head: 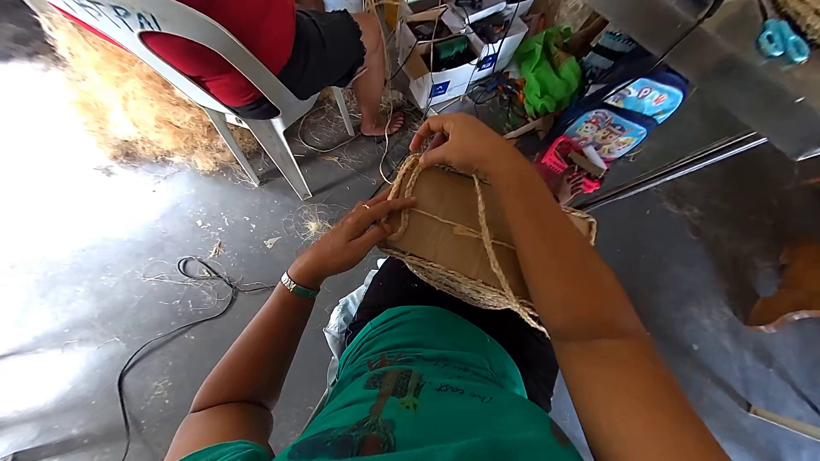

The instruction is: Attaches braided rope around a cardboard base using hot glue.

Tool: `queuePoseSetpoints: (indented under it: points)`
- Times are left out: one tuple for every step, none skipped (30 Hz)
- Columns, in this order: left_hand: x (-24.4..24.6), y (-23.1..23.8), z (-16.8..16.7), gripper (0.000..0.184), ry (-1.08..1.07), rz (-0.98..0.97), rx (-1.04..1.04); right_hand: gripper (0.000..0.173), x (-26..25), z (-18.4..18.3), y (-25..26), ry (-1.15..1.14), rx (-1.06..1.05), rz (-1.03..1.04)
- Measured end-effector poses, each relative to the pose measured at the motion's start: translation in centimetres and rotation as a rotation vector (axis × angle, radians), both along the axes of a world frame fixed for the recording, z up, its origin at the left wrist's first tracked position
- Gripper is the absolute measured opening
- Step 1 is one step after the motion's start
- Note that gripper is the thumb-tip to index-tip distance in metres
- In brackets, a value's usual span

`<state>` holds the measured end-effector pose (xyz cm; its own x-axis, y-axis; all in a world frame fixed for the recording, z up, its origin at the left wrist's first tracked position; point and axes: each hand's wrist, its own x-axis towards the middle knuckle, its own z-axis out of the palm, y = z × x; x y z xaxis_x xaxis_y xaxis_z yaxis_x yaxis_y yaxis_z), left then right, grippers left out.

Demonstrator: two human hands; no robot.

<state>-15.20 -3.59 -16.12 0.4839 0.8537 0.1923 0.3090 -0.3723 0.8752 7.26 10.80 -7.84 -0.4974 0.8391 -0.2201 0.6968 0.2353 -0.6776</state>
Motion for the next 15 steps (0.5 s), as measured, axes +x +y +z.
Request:
queuePoseSetpoints:
  points:
    - [0.4, -0.3, 0.1, 0.05, 0.025, 0.02, 0.015, 0.027, 0.0, 0.1, -0.2, 0.005, -0.002, 0.0]
    - [0.8, -0.7, 0.3, 0.052, 0.048, 0.045, 0.038, 0.025, 0.0, 0.2, -0.4, 0.008, -0.009, -0.005]
    - [1.3, -1.0, 0.4, 0.053, 0.061, 0.071, 0.07, 0.023, 0.0, 0.2, -0.5, 0.007, -0.011, -0.009]
    - [1.7, -1.2, 0.4, 0.051, 0.074, 0.099, 0.102, 0.021, 0.0, 0.3, -0.6, 0.003, -0.01, -0.011]
    - [2.1, -1.4, 0.3, 0.048, 0.085, 0.133, 0.128, 0.018, 0.0, 0.2, -0.7, 0.0, -0.007, -0.011]
    - [2.5, -1.5, 0.2, 0.044, 0.094, 0.16, 0.148, 0.017, 0.1, 0.2, -0.7, -0.001, -0.002, -0.012]
    - [3.0, -1.5, 0.0, 0.042, 0.101, 0.188, 0.167, 0.016, 0.2, 0.2, -0.8, -0.002, 0.0, -0.014]
    - [3.4, -1.6, -0.1, 0.041, 0.108, 0.217, 0.19, 0.016, 0.4, 0.1, -0.9, 0.0, 0.004, -0.016]
    - [3.8, -1.6, -0.3, 0.04, 0.116, 0.246, 0.216, 0.016, 0.5, 0.2, -1.0, 0.004, 0.008, -0.017]
    - [4.2, -1.6, -0.4, 0.039, 0.13, 0.277, 0.243, 0.016, 0.6, 0.2, -1.1, 0.01, 0.011, -0.019]
    - [4.5, -1.6, -0.5, 0.04, 0.154, 0.307, 0.264, 0.016, 0.7, 0.2, -1.2, 0.015, 0.015, -0.021]
    - [4.8, -1.7, -0.6, 0.043, 0.188, 0.334, 0.28, 0.016, 0.8, 0.1, -1.3, 0.022, 0.019, -0.024]
    - [5.0, -1.7, -0.6, 0.046, 0.232, 0.357, 0.296, 0.016, 0.9, 0.1, -1.4, 0.024, 0.022, -0.025]
    - [5.3, -1.7, -0.7, 0.049, 0.272, 0.377, 0.316, 0.015, 0.9, 0.1, -1.5, 0.024, 0.029, -0.024]
    - [5.5, -1.8, -0.8, 0.051, 0.306, 0.396, 0.336, 0.015, 1.0, 0.0, -1.7, 0.022, 0.036, -0.022]
